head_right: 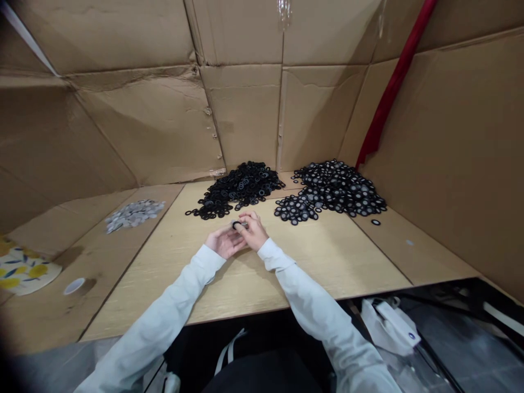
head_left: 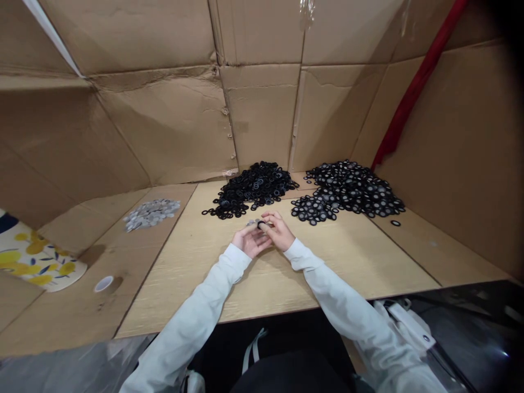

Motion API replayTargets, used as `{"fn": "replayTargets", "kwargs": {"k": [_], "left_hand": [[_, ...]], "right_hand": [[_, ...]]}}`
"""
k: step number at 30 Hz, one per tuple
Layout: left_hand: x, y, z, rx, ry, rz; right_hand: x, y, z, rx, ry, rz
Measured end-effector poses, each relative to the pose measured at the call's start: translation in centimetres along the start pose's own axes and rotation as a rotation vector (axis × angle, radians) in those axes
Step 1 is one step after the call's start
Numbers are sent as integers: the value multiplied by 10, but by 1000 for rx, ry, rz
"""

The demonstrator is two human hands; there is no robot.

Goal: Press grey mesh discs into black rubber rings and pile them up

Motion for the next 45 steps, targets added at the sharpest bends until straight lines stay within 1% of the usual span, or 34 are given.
{"fn": "replayTargets", "kwargs": {"k": [4, 9, 14, 19, 22, 24, 26, 28, 31, 33, 37, 39, 42, 45], "left_hand": [[2, 0, -4, -31, -27, -17], [-4, 2, -5, -13, -7, 35], [-10, 3, -5, 0, 16, 88], [-13, 2, -3, 16, 36, 149], [-14, 2, -2, 23, 41, 148], [-13, 2, -1, 21, 32, 133], [-12, 2, 0, 26, 22, 117], [-11, 3, 0, 37, 28, 110], [-14, 6, 3, 79, 89, 114], [-17, 8, 10, 160, 171, 133], [-28, 7, 35, 432, 373, 247], [-26, 5, 44, 528, 458, 246], [-20, 2, 49, 595, 531, 210], [-19, 1, 48, 585, 523, 217]], "right_hand": [[1, -4, -9, -80, -145, 31], [0, -9, -20, -164, -338, 68], [2, -11, -22, -192, -525, 97], [4, -12, -25, -223, -600, 104], [-1, -11, -26, -210, -512, 105], [-6, -9, -23, -174, -358, 96], [-8, -4, -15, -106, -163, 57], [-6, 1, -5, -7, 7, 12], [-4, 5, 8, 122, 148, -4], [-4, 5, 13, 161, 182, 12], [-3, 6, 19, 196, 222, 4], [0, 7, 23, 202, 276, -22], [4, 9, 29, 222, 371, -56], [6, 9, 32, 248, 417, -84]]}}
Point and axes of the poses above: each hand's wrist, its own y-axis towards the middle knuckle, its own x-axis out of the palm, z = x × y, the point moved 8 cm from there along y, towards the middle knuckle, and after that the axes turned 10 degrees about x, right-handed, at the moved point
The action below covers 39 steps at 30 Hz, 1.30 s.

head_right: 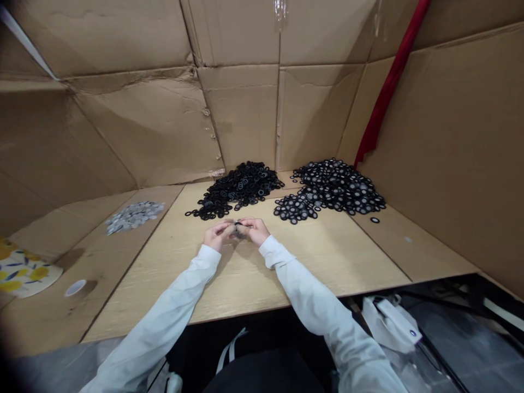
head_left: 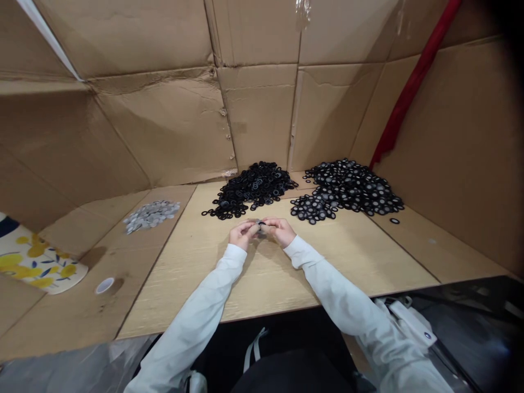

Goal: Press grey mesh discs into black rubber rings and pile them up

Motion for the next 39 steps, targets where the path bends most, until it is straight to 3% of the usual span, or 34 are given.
{"fn": "replayTargets", "kwargs": {"k": [6, 9, 14, 16, 20, 23, 28, 34, 39], "left_hand": [[0, 0, -12, -72, 5, -9], [0, 0, -13, -36, 4, -21], [1, -2, -9, -10, -10, -20], [5, -5, -13, -113, -69, -38], [24, -22, -27, -452, -276, -146], [35, -31, -30, -578, -412, -207], [38, -32, -32, -580, -456, -221], [34, -29, -39, -524, -381, -112], [22, -24, -40, -499, -346, 8]], "right_hand": [[-4, -2, -3, -30, -97, 84], [-8, -2, -4, -55, -187, 156], [-7, -2, -8, -80, -303, 168], [-6, -4, -11, -91, -310, 172], [0, -7, -13, -86, -263, 128], [5, -10, -12, -85, -272, 97], [7, -17, -22, -202, -466, 169], [11, -29, -41, -302, -766, 276], [22, -35, -48, -433, -1054, 283]]}}
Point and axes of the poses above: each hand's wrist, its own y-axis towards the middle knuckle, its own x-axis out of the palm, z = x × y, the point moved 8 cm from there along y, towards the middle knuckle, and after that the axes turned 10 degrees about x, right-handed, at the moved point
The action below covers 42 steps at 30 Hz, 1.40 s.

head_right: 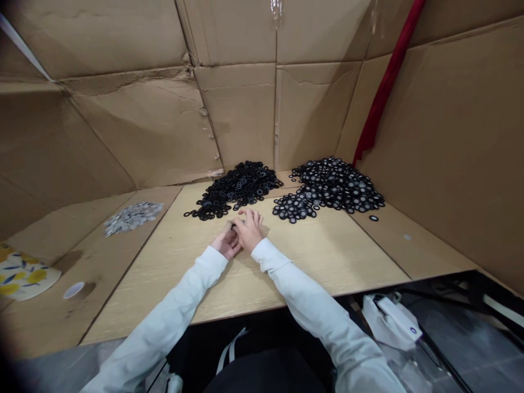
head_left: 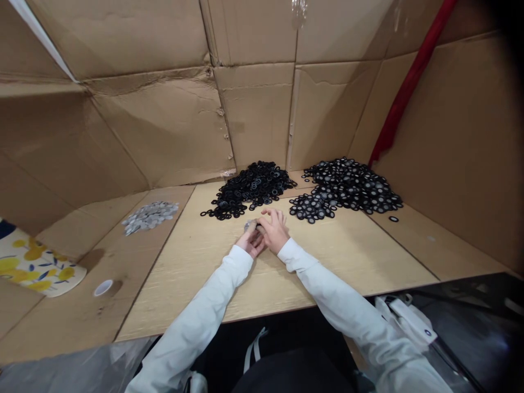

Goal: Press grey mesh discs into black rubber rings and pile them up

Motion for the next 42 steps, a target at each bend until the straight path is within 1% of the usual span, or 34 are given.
{"fn": "replayTargets", "kwargs": {"k": [3, 5, 6, 8, 9, 10, 11, 13, 15, 16, 18, 20, 23, 26, 28, 31, 32, 34, 35, 36, 38, 39, 41, 42], "left_hand": [[-7, 3, 6, 92, 32, 63], [-11, 7, 9, 149, 90, 84], [-12, 9, 11, 173, 133, 82], [-13, 17, 17, 230, 249, 52], [-13, 22, 24, 270, 321, 30], [-13, 28, 32, 320, 403, 2], [-12, 34, 44, 397, 504, -21], [-9, 46, 70, 572, 805, -36], [1, 58, 93, 757, 1167, -48], [6, 65, 99, 807, 1325, -53], [14, 81, 103, 827, 1579, -42], [20, 97, 99, 792, 1753, -15], [28, 116, 90, 730, 1926, 12], [33, 124, 85, 686, 2004, 27], [34, 123, 88, 658, 2019, 33], [37, 115, 95, 631, 2034, 60], [41, 110, 98, 646, 2035, 71], [59, 102, 98, 712, 2024, 65], [72, 98, 94, 753, 1997, 45], [87, 97, 85, 776, 1966, -22], [121, 97, 56, 782, 1883, -251], [136, 98, 40, 772, 1869, -333], [160, 99, 12, 762, 1851, -425], [168, 101, 1, 754, 1847, -448]], "right_hand": [[4, -2, -7, -119, -137, 1], [6, -2, -8, -175, -211, -7], [7, 0, -6, -194, -245, -22], [9, 8, 5, -182, -312, -76], [8, 14, 16, -137, -344, -102], [6, 21, 32, -54, -376, -125], [1, 28, 51, 59, -415, -115], [-12, 39, 87, 234, -493, -53], [-23, 45, 114, 314, -558, 27], [-26, 46, 125, 335, -580, 47], [-24, 47, 141, 347, -596, 32], [-20, 46, 149, 349, -586, -8], [-15, 42, 156, 367, -533, -73], [-12, 37, 162, 402, -448, -137], [-13, 34, 167, 418, -387, -162], [-21, 36, 173, 396, -289, -125], [-25, 37, 175, 381, -256, -93], [-36, 41, 180, 365, -196, -3], [-42, 43, 183, 367, -170, 44], [-47, 44, 186, 375, -145, 90], [-55, 46, 190, 390, -98, 166], [-59, 46, 191, 394, -76, 198], [-65, 44, 193, 401, -41, 253], [-68, 42, 194, 408, -30, 275]]}}
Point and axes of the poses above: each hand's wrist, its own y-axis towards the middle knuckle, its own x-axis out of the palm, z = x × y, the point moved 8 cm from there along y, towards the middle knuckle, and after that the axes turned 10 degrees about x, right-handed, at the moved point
